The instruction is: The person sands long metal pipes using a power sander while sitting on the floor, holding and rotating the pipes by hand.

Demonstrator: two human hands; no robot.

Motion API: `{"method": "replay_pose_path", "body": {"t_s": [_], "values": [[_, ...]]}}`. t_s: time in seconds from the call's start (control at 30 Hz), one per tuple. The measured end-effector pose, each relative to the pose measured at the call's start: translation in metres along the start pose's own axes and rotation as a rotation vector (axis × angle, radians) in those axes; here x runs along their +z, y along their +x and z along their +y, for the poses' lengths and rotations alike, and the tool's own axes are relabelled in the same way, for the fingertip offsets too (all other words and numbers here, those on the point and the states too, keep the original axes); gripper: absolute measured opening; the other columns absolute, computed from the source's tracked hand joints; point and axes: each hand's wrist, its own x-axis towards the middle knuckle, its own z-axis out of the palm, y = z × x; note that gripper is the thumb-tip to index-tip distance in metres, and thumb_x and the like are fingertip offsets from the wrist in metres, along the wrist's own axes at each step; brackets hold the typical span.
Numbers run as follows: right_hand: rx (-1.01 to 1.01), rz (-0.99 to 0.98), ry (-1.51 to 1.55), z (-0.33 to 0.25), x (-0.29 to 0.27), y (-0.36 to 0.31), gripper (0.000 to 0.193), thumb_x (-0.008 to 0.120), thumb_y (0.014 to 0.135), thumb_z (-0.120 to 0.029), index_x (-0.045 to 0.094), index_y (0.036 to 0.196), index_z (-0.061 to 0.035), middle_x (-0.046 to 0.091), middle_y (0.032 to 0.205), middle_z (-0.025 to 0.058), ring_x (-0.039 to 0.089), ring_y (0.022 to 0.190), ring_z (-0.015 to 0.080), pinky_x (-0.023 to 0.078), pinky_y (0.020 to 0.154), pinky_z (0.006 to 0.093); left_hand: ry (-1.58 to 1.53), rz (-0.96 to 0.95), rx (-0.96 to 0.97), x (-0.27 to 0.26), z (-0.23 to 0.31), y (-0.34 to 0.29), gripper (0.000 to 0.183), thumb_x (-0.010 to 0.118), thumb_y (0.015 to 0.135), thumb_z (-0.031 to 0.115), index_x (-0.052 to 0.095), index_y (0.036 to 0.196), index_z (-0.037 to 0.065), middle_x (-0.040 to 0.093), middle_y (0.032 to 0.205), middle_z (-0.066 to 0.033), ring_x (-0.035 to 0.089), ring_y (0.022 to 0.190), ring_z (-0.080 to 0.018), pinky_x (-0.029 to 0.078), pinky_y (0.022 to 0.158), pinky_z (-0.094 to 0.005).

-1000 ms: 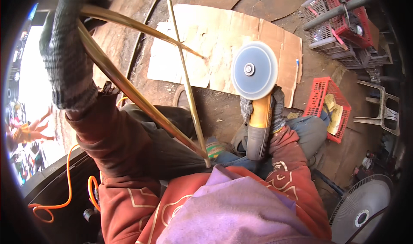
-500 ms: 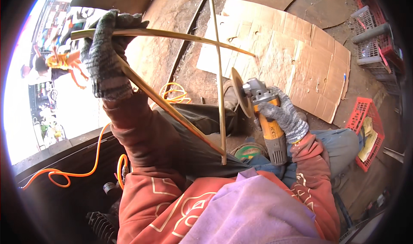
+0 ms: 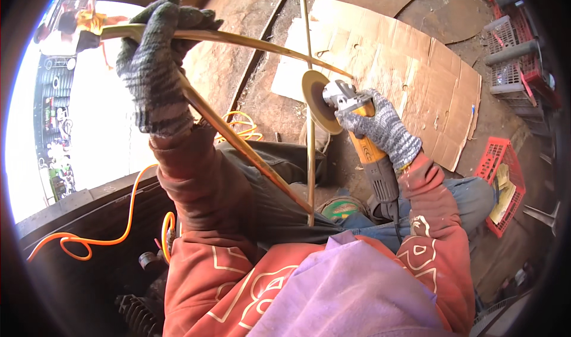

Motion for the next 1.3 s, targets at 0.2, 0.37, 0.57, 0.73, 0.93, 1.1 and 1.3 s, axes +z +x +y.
{"method": "replay_pose_path", "body": {"t_s": [0.2, 0.37, 0.57, 0.73, 0.93, 1.1, 1.3], "values": [[-0.064, -0.079, 0.135, 0.005, 0.003, -0.013, 0.046, 0.079, 0.077, -0.016, 0.055, 0.114, -0.0045, 0.066, 0.099, 0.0077, 0.064, 0.080, 0.0134, 0.053, 0.063, 0.0260, -0.058, 0.137, -0.082, 0.004, 0.005, 0.012, 0.013, 0.061, 0.092, 0.008, 0.059, 0.100, -0.002, 0.066, 0.073, -0.0130, 0.068, 0.066, -0.0245, 0.058, 0.064, -0.0363], [-0.080, -0.086, 0.032, 0.017, -0.001, -0.008, 0.051, 0.084, 0.072, -0.010, 0.051, 0.110, -0.0040, 0.066, 0.094, 0.0092, 0.066, 0.076, 0.0167, 0.057, 0.064, 0.0301, -0.025, 0.116, -0.122, 0.011, 0.016, 0.009, 0.014, 0.061, 0.092, 0.011, 0.059, 0.098, -0.001, 0.065, 0.074, -0.0084, 0.065, 0.067, -0.0175, 0.055, 0.064, -0.0315], [-0.127, -0.037, -0.093, 0.000, -0.033, -0.018, 0.054, 0.085, 0.072, -0.012, 0.049, 0.112, -0.0039, 0.066, 0.094, 0.0103, 0.066, 0.075, 0.0176, 0.056, 0.063, 0.0303, -0.025, 0.094, -0.067, 0.004, -0.007, 0.012, 0.015, 0.058, 0.093, 0.009, 0.058, 0.100, -0.004, 0.066, 0.076, -0.0126, 0.067, 0.068, -0.0218, 0.057, 0.066, -0.0341], [-0.247, 0.100, -0.417, -0.120, -0.088, -0.108, 0.064, 0.086, 0.069, -0.015, 0.046, 0.117, -0.0026, 0.061, 0.103, 0.0115, 0.065, 0.084, 0.0192, 0.057, 0.072, 0.0332, 0.000, 0.052, -0.071, 0.015, 0.007, 0.017, 0.015, 0.058, 0.093, 0.009, 0.056, 0.100, -0.004, 0.066, 0.073, -0.0110, 0.065, 0.065, -0.0196, 0.054, 0.063, -0.0324], [-0.392, 0.455, -1.406, -0.228, -0.117, -0.194, 0.081, 0.088, 0.060, -0.026, 0.045, 0.126, -0.0058, 0.060, 0.116, 0.0181, 0.062, 0.105, 0.0315, 0.049, 0.093, 0.0389, 0.107, -0.059, -0.047, 0.044, 0.015, 0.043, 0.015, 0.062, 0.092, 0.011, 0.058, 0.097, -0.002, 0.067, 0.075, -0.0098, 0.065, 0.068, -0.0177, 0.054, 0.065, -0.0323], [-0.736, 0.741, -1.382, -0.217, -0.121, -0.185, 0.081, 0.083, 0.067, -0.017, 0.041, 0.135, -0.0062, 0.058, 0.122, 0.0163, 0.061, 0.110, 0.0320, 0.048, 0.097, 0.0395, 0.106, -0.261, -0.082, 0.066, 0.007, 0.072, 0.018, 0.066, 0.090, 0.014, 0.063, 0.096, -0.003, 0.068, 0.078, -0.0103, 0.067, 0.071, -0.0185, 0.055, 0.069, -0.0320], [-1.040, 0.639, -0.138, -0.124, -0.169, -0.069, 0.057, 0.081, 0.074, -0.011, 0.052, 0.123, -0.0067, 0.062, 0.110, 0.0084, 0.062, 0.098, 0.0194, 0.051, 0.086, 0.0327, 0.257, -0.320, -0.047, 0.103, 0.002, 0.121, 0.018, 0.065, 0.090, 0.015, 0.062, 0.096, -0.002, 0.069, 0.076, -0.0111, 0.069, 0.068, -0.0202, 0.057, 0.060, -0.0334]]}}
